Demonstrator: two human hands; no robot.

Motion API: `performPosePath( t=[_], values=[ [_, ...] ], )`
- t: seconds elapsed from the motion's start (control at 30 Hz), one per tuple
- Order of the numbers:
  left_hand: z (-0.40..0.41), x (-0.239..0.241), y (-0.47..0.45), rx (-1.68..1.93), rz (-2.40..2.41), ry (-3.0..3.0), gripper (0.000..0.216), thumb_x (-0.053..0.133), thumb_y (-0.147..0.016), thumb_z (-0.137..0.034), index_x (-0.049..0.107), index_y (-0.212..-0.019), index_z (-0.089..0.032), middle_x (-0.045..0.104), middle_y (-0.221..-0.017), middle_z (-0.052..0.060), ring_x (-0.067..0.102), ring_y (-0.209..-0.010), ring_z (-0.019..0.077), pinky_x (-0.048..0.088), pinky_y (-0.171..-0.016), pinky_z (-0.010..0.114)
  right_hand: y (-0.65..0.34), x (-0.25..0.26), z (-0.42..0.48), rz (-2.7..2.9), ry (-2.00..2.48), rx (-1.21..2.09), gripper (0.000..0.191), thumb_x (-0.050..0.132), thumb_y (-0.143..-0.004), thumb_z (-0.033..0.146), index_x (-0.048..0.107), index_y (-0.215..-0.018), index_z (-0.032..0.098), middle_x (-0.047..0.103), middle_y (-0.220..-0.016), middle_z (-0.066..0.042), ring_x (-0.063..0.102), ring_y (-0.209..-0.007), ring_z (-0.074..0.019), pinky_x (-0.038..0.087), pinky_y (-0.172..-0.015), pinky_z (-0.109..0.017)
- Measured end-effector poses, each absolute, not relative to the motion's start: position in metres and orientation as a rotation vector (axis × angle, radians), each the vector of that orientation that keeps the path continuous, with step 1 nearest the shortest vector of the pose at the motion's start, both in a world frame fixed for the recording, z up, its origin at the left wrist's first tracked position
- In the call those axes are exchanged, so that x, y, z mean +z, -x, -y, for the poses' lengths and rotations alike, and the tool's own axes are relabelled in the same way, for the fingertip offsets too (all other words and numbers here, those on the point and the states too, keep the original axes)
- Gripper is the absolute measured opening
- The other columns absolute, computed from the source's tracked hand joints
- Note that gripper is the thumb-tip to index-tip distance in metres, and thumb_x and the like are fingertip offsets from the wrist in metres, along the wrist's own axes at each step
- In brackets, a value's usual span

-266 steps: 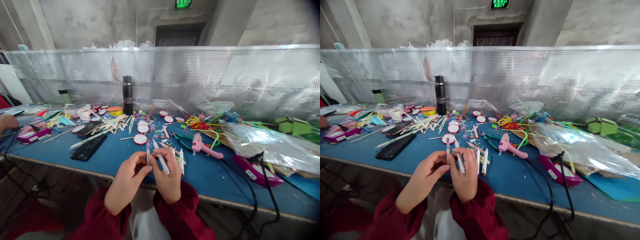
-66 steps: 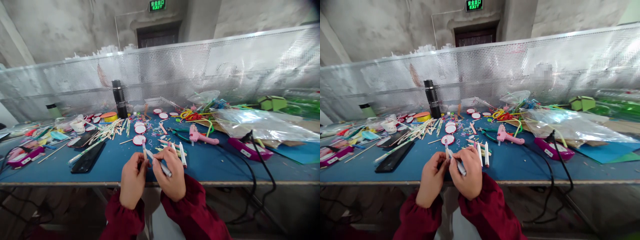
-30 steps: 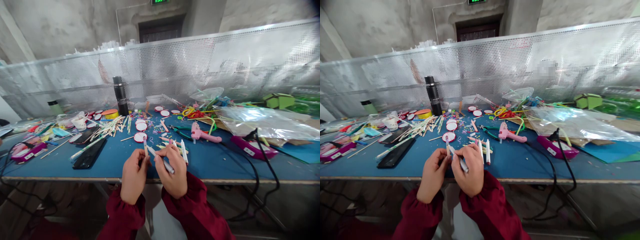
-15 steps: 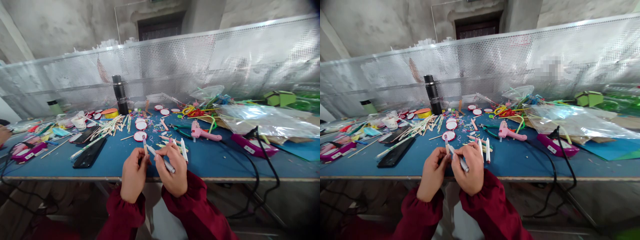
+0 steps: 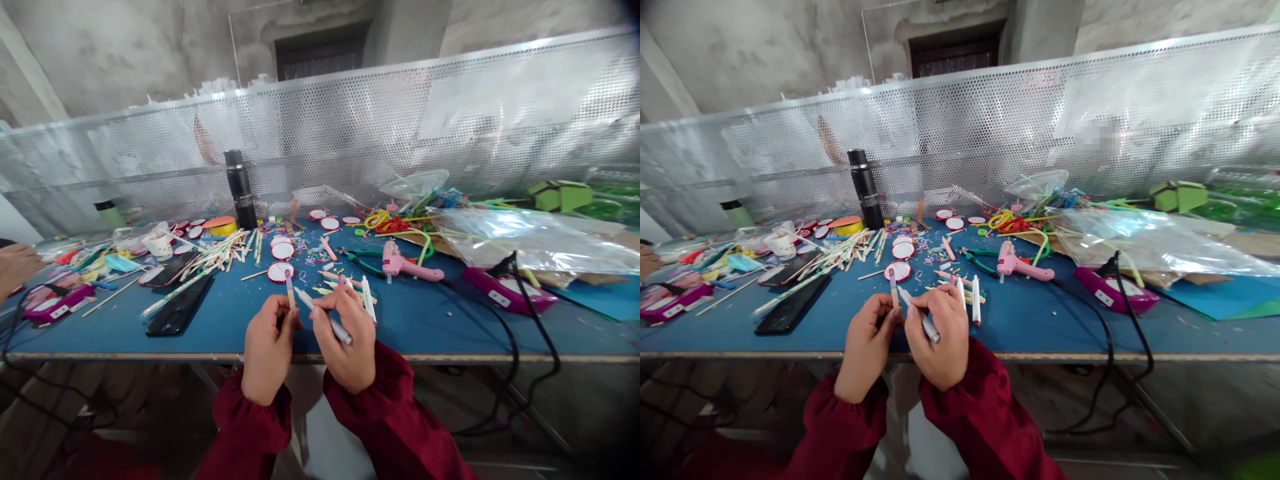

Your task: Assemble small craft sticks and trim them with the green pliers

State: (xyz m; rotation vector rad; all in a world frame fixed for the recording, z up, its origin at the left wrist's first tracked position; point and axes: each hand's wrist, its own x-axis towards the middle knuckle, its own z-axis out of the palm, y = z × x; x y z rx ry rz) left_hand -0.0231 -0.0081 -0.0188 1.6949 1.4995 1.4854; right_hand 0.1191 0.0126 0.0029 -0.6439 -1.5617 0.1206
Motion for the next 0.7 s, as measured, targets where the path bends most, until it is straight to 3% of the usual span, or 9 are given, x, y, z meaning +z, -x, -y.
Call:
performPosePath(
  t=[0.1,0.3,0.5,0.7],
  values=[
    [0.0081,-0.0187,0.0231,1.479,-1.495,-1.69,0.018,0.055,-0.101,-0.038,0.065,-0.101,-0.022,0.071,-0.083,0.001,0.068,-0.081,0.018,0.048,-0.073,0.027,-0.119,0.0024,-0.013,1.564,0.621,0.118,0.012,0.057,-0.091,0.013,0.061,-0.086,0.024,0.065,-0.074,0.003,0.059,-0.07,-0.0157,0.046,-0.093,-0.041],
    [0.0077,-0.0187,0.0235,1.472,-1.512,-1.699,0.019,0.055,-0.101,-0.038,0.065,-0.101,-0.022,0.071,-0.084,0.001,0.068,-0.08,0.0182,0.048,-0.073,0.027,-0.1188,0.0036,-0.0123,1.554,0.642,0.112,0.014,0.057,-0.09,0.013,0.059,-0.081,0.024,0.062,-0.072,0.003,0.058,-0.07,-0.0166,0.047,-0.087,-0.039],
    [0.0087,-0.0177,0.0223,1.489,-1.508,-1.698,0.018,0.055,-0.101,-0.036,0.066,-0.102,-0.022,0.072,-0.083,0.001,0.067,-0.077,0.0176,0.048,-0.07,0.027,-0.1186,0.0019,-0.0119,1.563,0.629,0.133,0.013,0.056,-0.091,0.014,0.06,-0.084,0.024,0.064,-0.073,0.003,0.059,-0.069,-0.0162,0.046,-0.094,-0.043],
    [0.0092,-0.0166,0.0218,1.494,-1.518,-1.717,0.016,0.055,-0.101,-0.035,0.065,-0.099,-0.022,0.071,-0.083,0.0,0.065,-0.074,0.0163,0.046,-0.068,0.025,-0.1195,0.0028,-0.0124,1.57,0.646,0.127,0.014,0.057,-0.091,0.014,0.059,-0.082,0.024,0.064,-0.072,0.003,0.059,-0.07,-0.0166,0.047,-0.088,-0.041]
  ],
)
